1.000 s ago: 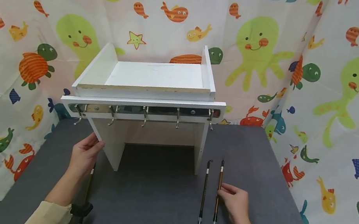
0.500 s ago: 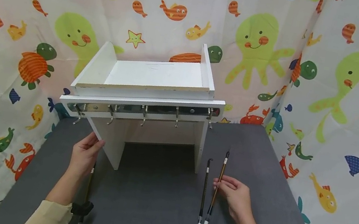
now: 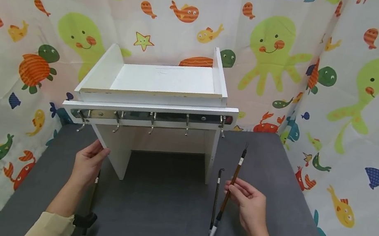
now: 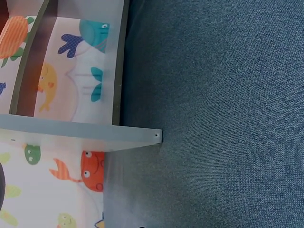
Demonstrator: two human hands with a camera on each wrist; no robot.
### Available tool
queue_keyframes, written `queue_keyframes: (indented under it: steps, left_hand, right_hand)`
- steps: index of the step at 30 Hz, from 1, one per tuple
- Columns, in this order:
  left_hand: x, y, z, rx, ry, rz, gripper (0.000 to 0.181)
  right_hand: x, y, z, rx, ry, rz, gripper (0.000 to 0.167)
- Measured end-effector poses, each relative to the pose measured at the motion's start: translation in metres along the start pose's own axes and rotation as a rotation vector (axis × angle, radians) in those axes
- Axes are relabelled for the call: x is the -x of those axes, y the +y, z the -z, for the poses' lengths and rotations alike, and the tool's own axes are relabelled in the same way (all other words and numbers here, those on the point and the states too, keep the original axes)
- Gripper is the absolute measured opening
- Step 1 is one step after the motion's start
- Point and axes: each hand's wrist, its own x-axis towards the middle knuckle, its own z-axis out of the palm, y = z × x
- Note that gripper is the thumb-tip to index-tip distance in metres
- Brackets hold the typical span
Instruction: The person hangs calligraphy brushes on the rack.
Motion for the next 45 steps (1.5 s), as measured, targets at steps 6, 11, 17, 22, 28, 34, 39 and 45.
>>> queue_keyframes:
  steps: [6, 11, 17, 22, 28, 34, 39, 45]
  left_hand:
    - [0.000, 0.001, 0.000, 0.005, 0.004, -0.014, 0.047]
    - [0.001, 0.000, 0.000, 0.031, -0.011, -0.022, 0.048]
    - [0.000, -0.001, -0.001, 0.011, -0.015, -0.024, 0.047]
    - [-0.001, -0.001, -0.002, -0.024, -0.006, -0.012, 0.048]
    - [0.000, -0.003, 0.001, -0.040, -0.024, -0.026, 0.048]
    - [0.002, -0.004, 0.002, -0.041, -0.032, -0.012, 0.047]
    - [0.001, -0.004, 0.001, -0.036, -0.021, -0.019, 0.048]
    - [0.000, -0.006, 0.001, -0.022, 0.003, -0.016, 0.047]
  right_hand:
    - [0.007, -0.015, -0.011, -0.017, 0.019, 0.087, 0.038]
    - [0.018, -0.028, -0.021, -0.038, 0.076, 0.172, 0.035]
    - [0.029, -0.047, -0.033, -0.070, 0.073, 0.317, 0.033]
    - [0.039, -0.061, -0.041, -0.043, 0.042, 0.351, 0.033]
    - [0.052, -0.073, -0.050, 0.023, -0.018, 0.375, 0.030]
    - [0.058, -0.078, -0.059, 0.088, -0.105, 0.387, 0.029]
    - [0.058, -0.078, -0.066, 0.129, -0.191, 0.431, 0.028]
    - [0.055, -0.078, -0.072, 0.099, -0.275, 0.486, 0.028]
